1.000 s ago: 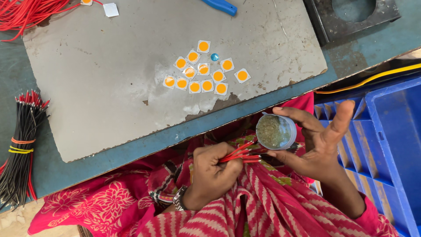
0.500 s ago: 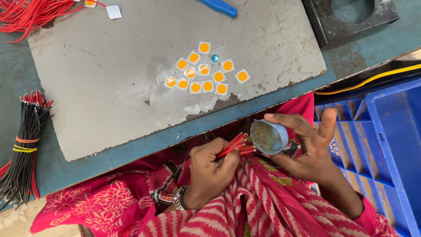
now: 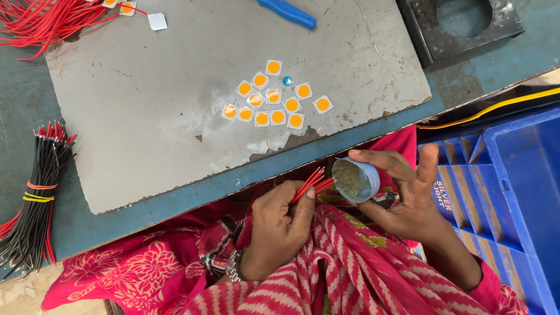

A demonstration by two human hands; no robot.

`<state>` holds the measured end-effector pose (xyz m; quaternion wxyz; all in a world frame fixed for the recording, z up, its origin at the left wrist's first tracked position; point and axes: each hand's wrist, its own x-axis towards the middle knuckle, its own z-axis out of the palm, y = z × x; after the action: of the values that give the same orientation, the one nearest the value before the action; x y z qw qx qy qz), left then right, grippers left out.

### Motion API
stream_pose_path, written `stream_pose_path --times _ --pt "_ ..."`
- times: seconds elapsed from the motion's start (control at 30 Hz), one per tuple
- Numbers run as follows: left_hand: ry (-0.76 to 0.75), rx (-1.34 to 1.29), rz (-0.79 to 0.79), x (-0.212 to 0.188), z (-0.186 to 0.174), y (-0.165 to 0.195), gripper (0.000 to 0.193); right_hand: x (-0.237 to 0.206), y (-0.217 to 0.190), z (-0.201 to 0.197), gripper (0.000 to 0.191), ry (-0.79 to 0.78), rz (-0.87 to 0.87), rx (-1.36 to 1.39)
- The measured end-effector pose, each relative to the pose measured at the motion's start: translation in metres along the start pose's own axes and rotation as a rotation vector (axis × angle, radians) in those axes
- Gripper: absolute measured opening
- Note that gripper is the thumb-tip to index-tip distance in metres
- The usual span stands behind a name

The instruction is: The person solders red and black wires onto small square LED modules on a workbench. They strip insulation from wire ends with pliers, dip the stripped ends into a small cup of flux or solder paste, then use a soldering iron to attach the wires to the LED pads, working through the wires one at a time.

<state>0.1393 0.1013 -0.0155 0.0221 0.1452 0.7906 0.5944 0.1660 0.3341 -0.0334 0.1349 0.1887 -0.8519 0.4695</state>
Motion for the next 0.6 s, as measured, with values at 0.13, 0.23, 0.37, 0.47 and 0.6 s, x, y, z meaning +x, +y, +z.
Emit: stream_pose_path --times 0.13,0.23,0.37,0.47,0.6 --pt "-0.051 -0.068 -0.12 0.002 -0.002 -0.001 0.013 0.001 0.001 0.0 0.139 0.011 -0.026 0.004" --pt "-0.066 -0.109 -0.201 0.001 -0.002 -0.003 0.013 0.001 0.001 0.0 0.138 0.006 -0.033 0.014" --pt "-0.049 -0.172 -0.181 -0.002 0.0 -0.011 0.012 -0.001 0.002 0.0 0.137 0.001 -0.026 0.025" --pt "-0.047 -0.285 -0.3 -0.005 0.004 -0.017 0.012 -0.002 0.002 0.0 0.138 0.008 -0.024 0.004" --pt "-0.049 -0.341 -0.303 -0.006 0.007 -0.023 0.015 -0.003 0.002 0.0 0.14 0.016 -0.021 -0.013"
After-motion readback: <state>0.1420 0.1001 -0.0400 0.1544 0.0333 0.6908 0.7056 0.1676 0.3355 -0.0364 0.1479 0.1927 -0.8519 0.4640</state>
